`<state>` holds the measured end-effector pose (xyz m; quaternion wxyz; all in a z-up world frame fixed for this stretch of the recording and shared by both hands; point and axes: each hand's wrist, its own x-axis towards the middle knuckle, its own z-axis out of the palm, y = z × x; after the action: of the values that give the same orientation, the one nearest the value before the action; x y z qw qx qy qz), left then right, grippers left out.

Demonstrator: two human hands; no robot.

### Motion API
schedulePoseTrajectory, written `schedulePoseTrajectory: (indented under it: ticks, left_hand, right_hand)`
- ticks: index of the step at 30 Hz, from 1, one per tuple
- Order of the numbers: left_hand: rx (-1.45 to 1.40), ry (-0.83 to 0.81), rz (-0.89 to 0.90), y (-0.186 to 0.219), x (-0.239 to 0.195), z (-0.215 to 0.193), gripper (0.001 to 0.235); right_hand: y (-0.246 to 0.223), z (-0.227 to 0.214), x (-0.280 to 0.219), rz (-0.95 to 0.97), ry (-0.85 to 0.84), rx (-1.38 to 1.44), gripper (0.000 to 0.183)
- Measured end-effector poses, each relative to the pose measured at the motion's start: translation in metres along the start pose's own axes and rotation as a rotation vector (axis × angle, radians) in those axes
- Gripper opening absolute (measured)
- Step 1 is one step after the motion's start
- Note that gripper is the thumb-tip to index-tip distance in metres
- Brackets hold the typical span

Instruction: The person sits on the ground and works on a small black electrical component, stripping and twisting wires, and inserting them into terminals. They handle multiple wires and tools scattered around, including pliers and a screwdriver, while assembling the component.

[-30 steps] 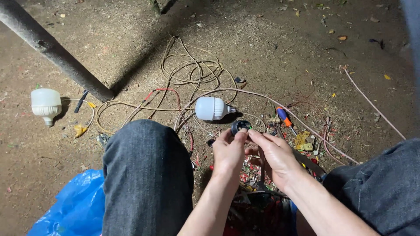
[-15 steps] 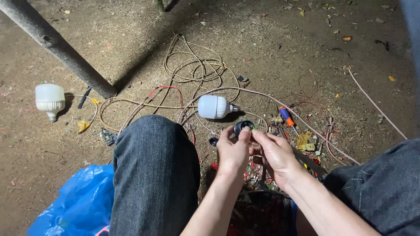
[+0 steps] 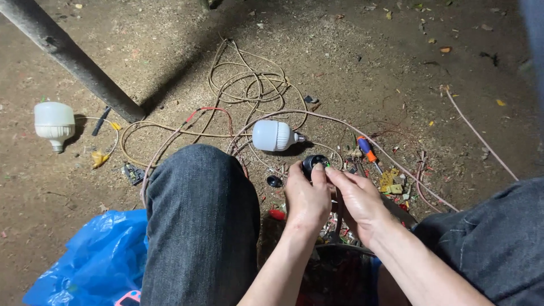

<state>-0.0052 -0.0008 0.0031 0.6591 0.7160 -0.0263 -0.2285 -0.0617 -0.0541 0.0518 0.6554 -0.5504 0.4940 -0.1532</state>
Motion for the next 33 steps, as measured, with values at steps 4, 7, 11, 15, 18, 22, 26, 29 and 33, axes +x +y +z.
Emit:
schedulePoseTrajectory:
  ticks: [4,7,11,15,18,22,26,29,33]
  left_hand:
    - [-0.016,0.017,-0.022,0.003,-0.004,0.008,0.053]
    - [-0.082,0.035,-0.047,0.01,-0.009,0.007,0.057]
    - [-0.152,-0.046,-0.089,0.025,-0.013,-0.005,0.074]
    - [0.089,-0.158,0.003,0.079,-0.037,-0.062,0.081]
    - [0.114,-0.394,0.236,0.127,-0.061,-0.157,0.058]
    - [-0.285,-0.099,0.117,0.1,-0.066,-0.277,0.044]
    - [-0.213,0.02,-0.296,-0.262,0.022,-0.495,0.044]
    - [-0.245,-0.008,-0.302,-0.381,0.061,-0.582,0.044]
    - [-0.319,-0.031,-0.329,-0.426,0.047,-0.603,0.042]
  right_hand:
    - [0.009,-0.003,0.008,-0.032,0.002,-0.095,0.057]
    - [0.014,-0.004,0.015,-0.049,-0.014,-0.096,0.055]
    - [0.02,-0.016,0.037,-0.03,-0.052,-0.142,0.06]
    - [0.014,-0.022,0.04,0.015,-0.063,-0.031,0.064]
    - [0.012,-0.028,0.04,0.013,-0.205,0.137,0.031]
    - [0.021,-0.038,0.048,0.007,-0.245,0.132,0.038]
    - [0.017,-0.033,0.039,0.03,-0.229,0.072,0.038]
    - [0.024,-0.037,0.043,0.041,-0.211,0.088,0.037]
    - [0.03,-0.038,0.051,0.056,-0.177,0.074,0.038]
